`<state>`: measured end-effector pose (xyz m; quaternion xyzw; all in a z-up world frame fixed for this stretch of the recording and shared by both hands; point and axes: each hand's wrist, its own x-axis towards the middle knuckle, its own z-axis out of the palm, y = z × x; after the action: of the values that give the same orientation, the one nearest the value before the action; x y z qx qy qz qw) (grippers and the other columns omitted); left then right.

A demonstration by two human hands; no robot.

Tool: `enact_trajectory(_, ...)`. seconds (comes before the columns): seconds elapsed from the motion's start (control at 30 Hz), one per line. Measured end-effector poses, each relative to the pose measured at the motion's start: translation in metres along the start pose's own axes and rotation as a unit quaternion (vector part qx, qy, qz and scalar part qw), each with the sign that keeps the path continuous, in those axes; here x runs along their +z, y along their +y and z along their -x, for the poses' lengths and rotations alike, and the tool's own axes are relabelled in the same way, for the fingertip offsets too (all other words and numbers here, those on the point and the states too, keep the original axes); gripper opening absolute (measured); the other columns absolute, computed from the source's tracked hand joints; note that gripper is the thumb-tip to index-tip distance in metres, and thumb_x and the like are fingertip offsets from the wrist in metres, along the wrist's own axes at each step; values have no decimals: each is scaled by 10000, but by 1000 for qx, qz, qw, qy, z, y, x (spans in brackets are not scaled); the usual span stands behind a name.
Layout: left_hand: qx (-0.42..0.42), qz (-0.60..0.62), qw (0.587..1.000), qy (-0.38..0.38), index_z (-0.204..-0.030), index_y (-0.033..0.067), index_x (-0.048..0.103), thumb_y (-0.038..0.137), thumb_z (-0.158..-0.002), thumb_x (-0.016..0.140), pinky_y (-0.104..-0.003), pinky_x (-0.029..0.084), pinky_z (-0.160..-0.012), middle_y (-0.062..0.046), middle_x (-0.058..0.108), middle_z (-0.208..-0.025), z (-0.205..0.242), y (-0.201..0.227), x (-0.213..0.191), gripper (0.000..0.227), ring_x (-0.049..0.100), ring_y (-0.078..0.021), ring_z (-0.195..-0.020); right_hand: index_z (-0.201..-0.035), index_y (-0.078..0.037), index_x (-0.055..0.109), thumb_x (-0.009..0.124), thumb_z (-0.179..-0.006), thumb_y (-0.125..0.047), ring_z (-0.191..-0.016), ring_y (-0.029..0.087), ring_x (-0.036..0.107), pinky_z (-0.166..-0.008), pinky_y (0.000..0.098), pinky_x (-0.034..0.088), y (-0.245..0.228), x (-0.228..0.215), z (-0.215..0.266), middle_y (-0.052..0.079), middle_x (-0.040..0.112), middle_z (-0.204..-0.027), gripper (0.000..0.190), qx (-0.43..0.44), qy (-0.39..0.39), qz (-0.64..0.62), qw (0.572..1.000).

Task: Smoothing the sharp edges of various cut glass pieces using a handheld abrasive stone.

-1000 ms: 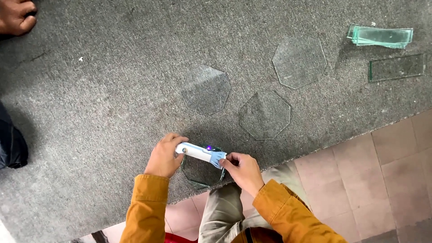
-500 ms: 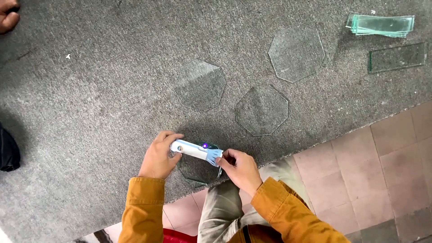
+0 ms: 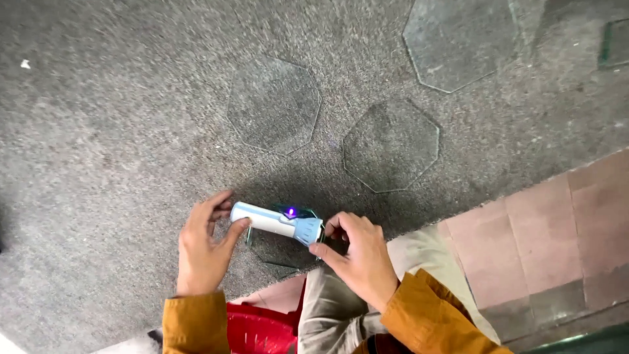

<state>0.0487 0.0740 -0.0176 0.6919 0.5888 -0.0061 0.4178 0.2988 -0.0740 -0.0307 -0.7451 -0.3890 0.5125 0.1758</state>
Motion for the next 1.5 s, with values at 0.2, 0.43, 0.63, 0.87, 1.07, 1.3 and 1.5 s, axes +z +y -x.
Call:
enact_trajectory(0.2, -137, 61, 988, 27, -1466, 112, 647, 228, -954, 790, -380, 648, -1065, -94, 760, -1296, 0, 1, 14, 544, 728, -222, -1209, -985, -224, 682, 818, -889, -640, -926, 164, 650, -917, 401, 427, 8, 2, -4, -87, 742, -969, 448, 10, -23, 29, 999)
enact_trajectory(0.43, -122, 44, 989, 74, -1270, 59, 714, 171, -947, 821, -353, 665, -1055, -116, 756, -1205, 5, -2, 25, 358, 757, -230, -1190, -948, -270, 759, 783, -881, -657, -942, 130, 669, -896, 383, 404, 13, 4, -6, -128, 769, -969, 393, 15, -23, 1, 1000)
enact_trajectory(0.63, -200, 67, 974, 83, -1225, 103, 741, 175, -923, 846, -287, 639, -1032, -67, 785, -1172, 5, 10, 25, 328, 757, -175, -1161, -897, -272, 813, 808, -881, -612, -910, 116, 647, -890, 384, 364, 17, 14, -3, -140, 773, -937, 340, 19, -2, -12, 1000)
enact_trajectory(0.87, -207, 36, 975, 69, -1219, 157, 739, 218, -893, 865, -324, 675, -1008, -60, 834, -1237, 6, 9, 20, 354, 798, -213, -1228, -880, -260, 853, 900, -846, -490, -873, 129, 643, -884, 391, 354, 17, 20, 1, -114, 783, -906, 237, -1, 36, -35, 999)
enact_trajectory(1.07, -186, 65, 978, 71, -1183, 134, 742, 145, -881, 875, -301, 581, -1175, -62, 827, -1221, 9, 9, 18, 330, 766, -192, -1310, -880, -260, 800, 912, -852, -452, -847, 145, 625, -869, 376, 332, 17, 21, 2, -117, 752, -907, 224, -42, 54, -10, 998)
enact_trajectory(1.3, -200, 58, 976, 58, -1255, 145, 734, 177, -854, 890, -303, 646, -1070, -54, 821, -1292, 12, 4, 18, 431, 778, -188, -1244, -950, -245, 780, 894, -874, -471, -840, 145, 600, -870, 365, 325, 19, 21, 3, -126, 751, -924, 265, -46, 40, -10, 998)
enact_trajectory(1.5, -177, 100, 976, 74, -1323, 88, 702, 91, -830, 893, -315, 599, -1150, -116, 795, -1310, 11, 6, 19, 529, 753, -200, -1293, -971, -250, 783, 880, -871, -514, -865, 143, 653, -925, 369, 367, 16, 16, 3, -126, 761, -930, 298, -35, 37, 3, 999)
